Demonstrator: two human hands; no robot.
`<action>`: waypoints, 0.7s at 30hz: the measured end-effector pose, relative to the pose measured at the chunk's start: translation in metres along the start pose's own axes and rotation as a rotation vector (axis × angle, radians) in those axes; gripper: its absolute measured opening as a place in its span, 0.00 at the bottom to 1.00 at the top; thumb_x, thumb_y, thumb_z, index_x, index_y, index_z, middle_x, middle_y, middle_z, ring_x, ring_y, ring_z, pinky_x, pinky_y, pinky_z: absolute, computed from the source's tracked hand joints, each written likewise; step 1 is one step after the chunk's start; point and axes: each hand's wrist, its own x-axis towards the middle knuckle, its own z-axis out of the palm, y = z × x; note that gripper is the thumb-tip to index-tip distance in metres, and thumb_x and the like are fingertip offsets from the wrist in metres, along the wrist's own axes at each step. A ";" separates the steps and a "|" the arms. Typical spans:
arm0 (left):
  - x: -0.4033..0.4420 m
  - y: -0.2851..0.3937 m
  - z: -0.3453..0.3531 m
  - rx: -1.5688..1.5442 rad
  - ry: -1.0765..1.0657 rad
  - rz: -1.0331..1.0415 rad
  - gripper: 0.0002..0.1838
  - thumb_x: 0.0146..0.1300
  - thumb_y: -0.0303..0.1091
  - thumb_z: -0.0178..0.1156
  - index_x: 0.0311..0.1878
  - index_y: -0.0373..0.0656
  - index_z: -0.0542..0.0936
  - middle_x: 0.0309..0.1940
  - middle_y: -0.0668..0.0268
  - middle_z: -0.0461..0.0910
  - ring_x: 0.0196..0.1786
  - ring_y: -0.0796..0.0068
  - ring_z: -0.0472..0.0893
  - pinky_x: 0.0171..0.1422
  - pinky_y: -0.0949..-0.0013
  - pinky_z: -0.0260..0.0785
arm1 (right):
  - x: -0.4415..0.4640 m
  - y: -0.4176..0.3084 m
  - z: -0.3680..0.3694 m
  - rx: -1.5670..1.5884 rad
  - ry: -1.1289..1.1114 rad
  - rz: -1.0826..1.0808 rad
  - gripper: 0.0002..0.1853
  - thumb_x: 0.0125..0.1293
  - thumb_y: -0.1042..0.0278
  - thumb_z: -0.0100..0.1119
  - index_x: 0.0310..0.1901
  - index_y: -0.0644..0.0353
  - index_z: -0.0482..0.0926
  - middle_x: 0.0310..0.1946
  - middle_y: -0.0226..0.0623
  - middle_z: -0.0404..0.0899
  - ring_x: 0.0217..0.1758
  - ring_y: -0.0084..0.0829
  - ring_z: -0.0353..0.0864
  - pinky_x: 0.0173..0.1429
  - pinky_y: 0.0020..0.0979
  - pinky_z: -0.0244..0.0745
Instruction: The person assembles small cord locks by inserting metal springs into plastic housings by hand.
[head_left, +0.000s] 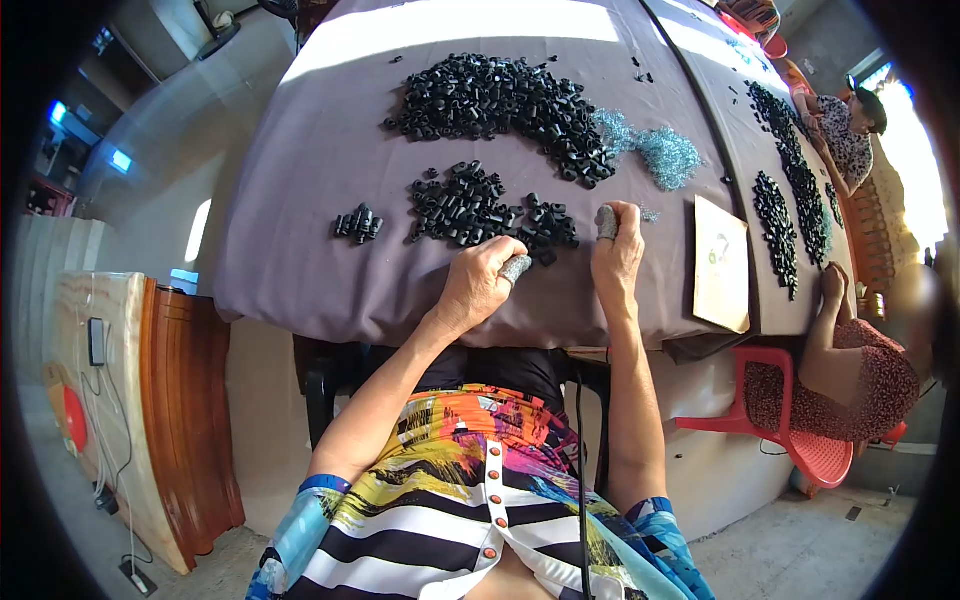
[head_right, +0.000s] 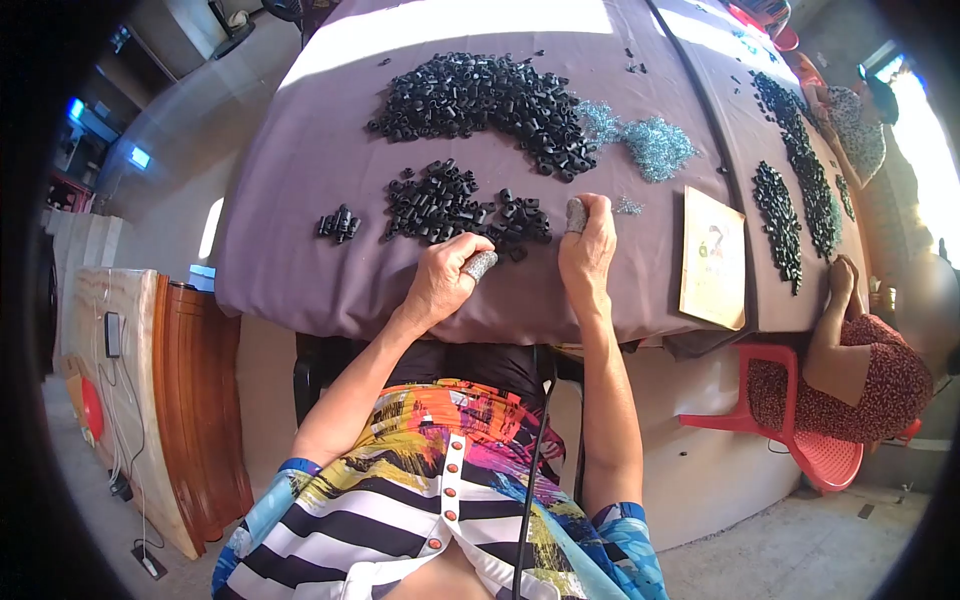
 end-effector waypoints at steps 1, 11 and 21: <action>0.000 0.000 0.000 0.001 0.002 -0.001 0.08 0.50 0.19 0.58 0.35 0.38 0.75 0.29 0.58 0.78 0.32 0.60 0.80 0.35 0.66 0.71 | -0.003 -0.001 0.002 0.048 -0.009 0.022 0.15 0.49 0.86 0.44 0.39 0.64 0.70 0.33 0.46 0.73 0.39 0.47 0.73 0.45 0.38 0.68; 0.000 0.008 -0.002 0.105 -0.026 0.071 0.08 0.49 0.18 0.57 0.34 0.37 0.75 0.28 0.58 0.77 0.32 0.58 0.79 0.33 0.65 0.70 | -0.012 0.009 0.003 0.291 -0.062 0.128 0.15 0.56 0.86 0.52 0.46 0.62 0.75 0.34 0.31 0.78 0.39 0.22 0.76 0.46 0.23 0.71; 0.013 0.015 0.002 -0.033 0.036 -0.005 0.09 0.51 0.16 0.54 0.35 0.37 0.76 0.26 0.59 0.79 0.29 0.69 0.80 0.33 0.71 0.70 | -0.012 0.012 0.005 0.651 -0.088 0.287 0.10 0.58 0.84 0.53 0.40 0.64 0.78 0.33 0.31 0.79 0.35 0.19 0.77 0.42 0.21 0.74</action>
